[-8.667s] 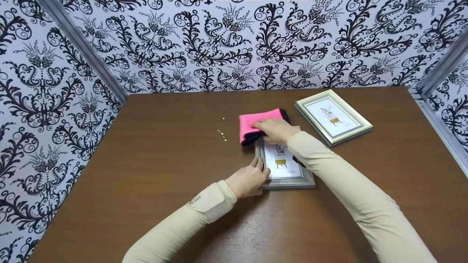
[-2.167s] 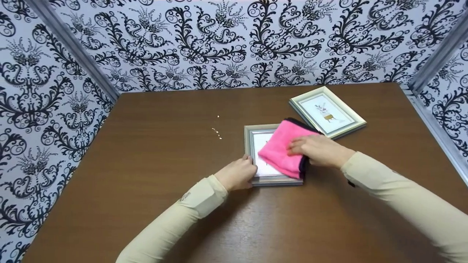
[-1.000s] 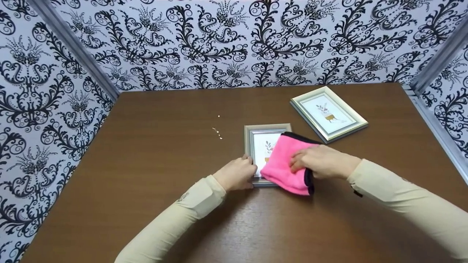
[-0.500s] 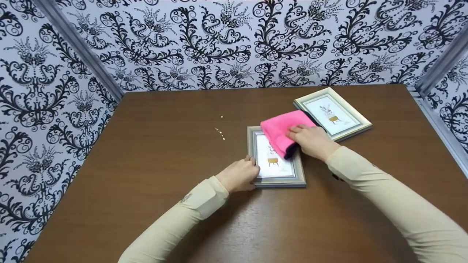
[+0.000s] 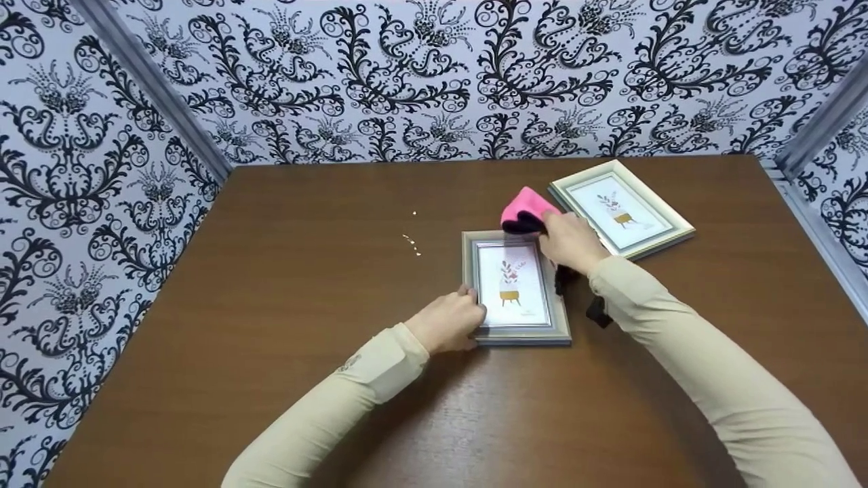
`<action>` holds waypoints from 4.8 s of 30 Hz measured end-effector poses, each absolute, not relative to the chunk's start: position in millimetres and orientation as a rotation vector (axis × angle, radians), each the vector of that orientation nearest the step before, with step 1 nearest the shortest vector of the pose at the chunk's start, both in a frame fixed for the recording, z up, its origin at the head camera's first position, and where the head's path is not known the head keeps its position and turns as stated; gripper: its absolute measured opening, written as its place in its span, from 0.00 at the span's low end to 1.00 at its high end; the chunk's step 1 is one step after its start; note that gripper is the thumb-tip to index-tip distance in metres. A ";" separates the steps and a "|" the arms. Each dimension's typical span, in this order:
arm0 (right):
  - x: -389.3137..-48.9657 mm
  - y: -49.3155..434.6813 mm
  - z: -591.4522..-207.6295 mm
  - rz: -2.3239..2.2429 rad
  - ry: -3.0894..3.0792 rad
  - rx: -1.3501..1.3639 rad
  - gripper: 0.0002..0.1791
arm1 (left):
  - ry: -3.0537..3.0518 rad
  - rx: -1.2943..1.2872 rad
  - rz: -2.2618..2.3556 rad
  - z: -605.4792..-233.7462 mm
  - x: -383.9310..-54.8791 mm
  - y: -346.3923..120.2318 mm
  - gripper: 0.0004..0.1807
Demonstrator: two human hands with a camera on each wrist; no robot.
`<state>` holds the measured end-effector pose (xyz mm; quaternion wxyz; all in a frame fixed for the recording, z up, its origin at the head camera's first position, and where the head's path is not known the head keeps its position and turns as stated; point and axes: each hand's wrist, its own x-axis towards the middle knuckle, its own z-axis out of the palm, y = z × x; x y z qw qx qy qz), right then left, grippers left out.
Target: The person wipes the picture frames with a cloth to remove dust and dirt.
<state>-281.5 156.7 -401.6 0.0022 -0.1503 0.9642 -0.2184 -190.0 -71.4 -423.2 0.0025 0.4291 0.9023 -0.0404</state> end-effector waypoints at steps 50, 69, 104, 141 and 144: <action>-276.9 177.6 -404.1 -0.783 2.776 -0.438 0.16 | 2.835 1.352 -0.094 -425.6 -190.5 -68.8 0.12; -191.9 178.5 -404.3 -0.949 2.700 -0.501 0.17 | 2.817 1.326 -0.074 -423.8 -192.5 -72.2 0.12; -258.8 119.7 -428.1 -0.399 3.041 -0.702 0.16 | 2.804 1.398 -0.069 -428.6 -189.5 -75.2 0.12; -248.4 126.0 -416.3 -0.058 3.004 -0.772 0.16 | 2.918 1.452 -0.140 -435.8 -181.7 -82.5 0.17; -245.5 114.6 -416.3 -0.108 3.025 -0.731 0.12 | 2.986 1.465 -0.209 -439.6 -175.5 -83.7 0.15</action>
